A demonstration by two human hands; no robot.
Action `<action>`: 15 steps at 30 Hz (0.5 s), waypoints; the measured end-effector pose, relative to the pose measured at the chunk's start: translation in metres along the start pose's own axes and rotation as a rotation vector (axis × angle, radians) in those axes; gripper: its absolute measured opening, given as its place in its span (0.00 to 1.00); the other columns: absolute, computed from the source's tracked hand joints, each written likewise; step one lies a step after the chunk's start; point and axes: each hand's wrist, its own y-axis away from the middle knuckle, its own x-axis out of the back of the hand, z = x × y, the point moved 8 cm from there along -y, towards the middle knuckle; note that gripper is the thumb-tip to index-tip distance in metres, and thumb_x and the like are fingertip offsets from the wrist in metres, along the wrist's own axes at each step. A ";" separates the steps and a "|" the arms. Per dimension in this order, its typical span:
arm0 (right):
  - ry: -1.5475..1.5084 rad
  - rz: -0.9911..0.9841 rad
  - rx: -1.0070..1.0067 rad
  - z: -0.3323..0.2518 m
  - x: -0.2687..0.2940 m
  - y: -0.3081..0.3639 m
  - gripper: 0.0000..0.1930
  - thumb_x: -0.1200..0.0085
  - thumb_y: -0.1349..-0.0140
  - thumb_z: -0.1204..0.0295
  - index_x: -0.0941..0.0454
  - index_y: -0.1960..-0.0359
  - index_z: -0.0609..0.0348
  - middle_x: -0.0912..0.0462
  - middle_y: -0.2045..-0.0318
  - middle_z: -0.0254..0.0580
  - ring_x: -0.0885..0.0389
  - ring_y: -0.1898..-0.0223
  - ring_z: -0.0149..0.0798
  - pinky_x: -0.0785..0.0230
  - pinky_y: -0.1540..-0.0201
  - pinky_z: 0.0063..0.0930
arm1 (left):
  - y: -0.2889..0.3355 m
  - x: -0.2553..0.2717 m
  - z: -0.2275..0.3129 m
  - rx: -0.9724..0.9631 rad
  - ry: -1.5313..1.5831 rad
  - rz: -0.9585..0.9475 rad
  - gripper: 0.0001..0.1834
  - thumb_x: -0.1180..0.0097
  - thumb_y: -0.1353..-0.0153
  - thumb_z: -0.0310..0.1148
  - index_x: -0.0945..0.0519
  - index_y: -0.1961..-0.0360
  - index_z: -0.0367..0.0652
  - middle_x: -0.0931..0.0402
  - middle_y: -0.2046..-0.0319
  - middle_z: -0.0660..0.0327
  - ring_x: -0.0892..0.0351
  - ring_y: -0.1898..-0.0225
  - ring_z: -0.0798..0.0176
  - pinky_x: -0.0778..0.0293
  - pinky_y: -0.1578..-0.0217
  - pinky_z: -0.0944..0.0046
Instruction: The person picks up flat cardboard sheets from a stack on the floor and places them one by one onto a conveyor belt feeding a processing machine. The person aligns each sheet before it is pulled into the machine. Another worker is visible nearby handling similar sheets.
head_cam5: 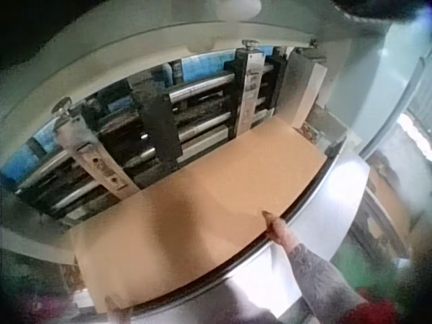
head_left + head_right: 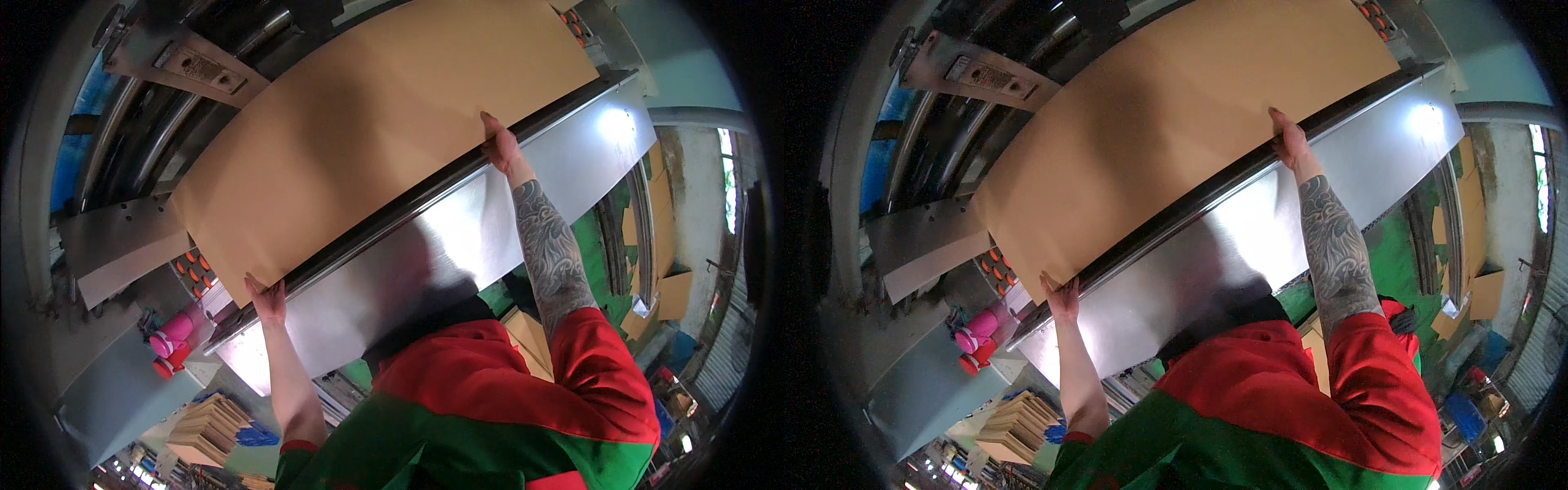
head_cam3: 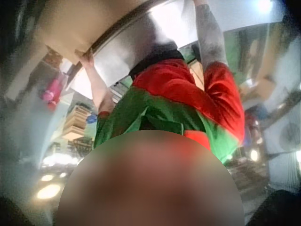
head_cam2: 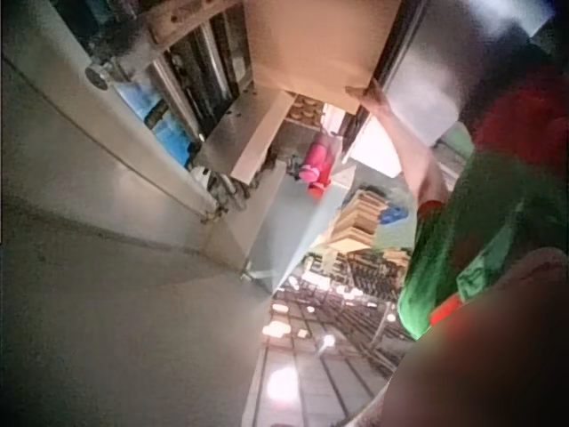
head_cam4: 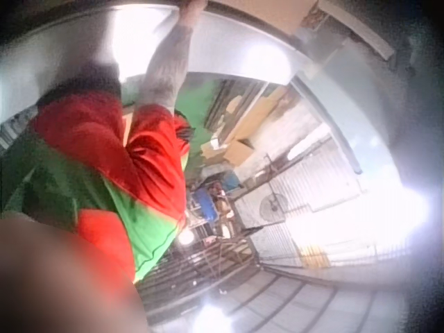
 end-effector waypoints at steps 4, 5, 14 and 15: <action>0.081 0.047 0.000 0.008 0.006 -0.013 0.18 0.38 0.23 0.52 0.17 0.40 0.46 0.12 0.49 0.35 0.14 0.48 0.38 0.23 0.41 0.41 | -0.010 0.001 0.003 -0.057 -0.044 -0.058 0.35 0.40 0.23 0.56 0.30 0.22 0.53 0.33 0.23 0.62 0.37 0.23 0.54 0.37 0.23 0.47; 0.094 0.032 0.009 0.006 0.004 -0.014 0.18 0.38 0.23 0.52 0.17 0.41 0.46 0.11 0.50 0.34 0.13 0.49 0.38 0.22 0.42 0.40 | -0.011 0.001 0.003 -0.054 -0.058 -0.083 0.35 0.40 0.23 0.56 0.30 0.22 0.54 0.33 0.23 0.62 0.37 0.23 0.54 0.37 0.24 0.47; 0.433 0.063 0.620 0.030 -0.043 0.134 0.23 0.44 0.22 0.61 0.18 0.37 0.68 0.11 0.43 0.51 0.15 0.46 0.44 0.24 0.40 0.42 | 0.064 -0.036 -0.044 0.001 -0.092 -0.270 0.33 0.41 0.20 0.50 0.32 0.24 0.44 0.29 0.30 0.58 0.25 0.34 0.56 0.28 0.30 0.54; 0.538 0.021 0.598 0.064 -0.044 0.171 0.21 0.44 0.23 0.66 0.19 0.36 0.68 0.12 0.40 0.56 0.14 0.41 0.51 0.23 0.36 0.44 | 0.089 -0.044 -0.066 -0.015 -0.267 -0.370 0.35 0.43 0.19 0.50 0.35 0.21 0.43 0.29 0.30 0.56 0.24 0.35 0.57 0.27 0.30 0.55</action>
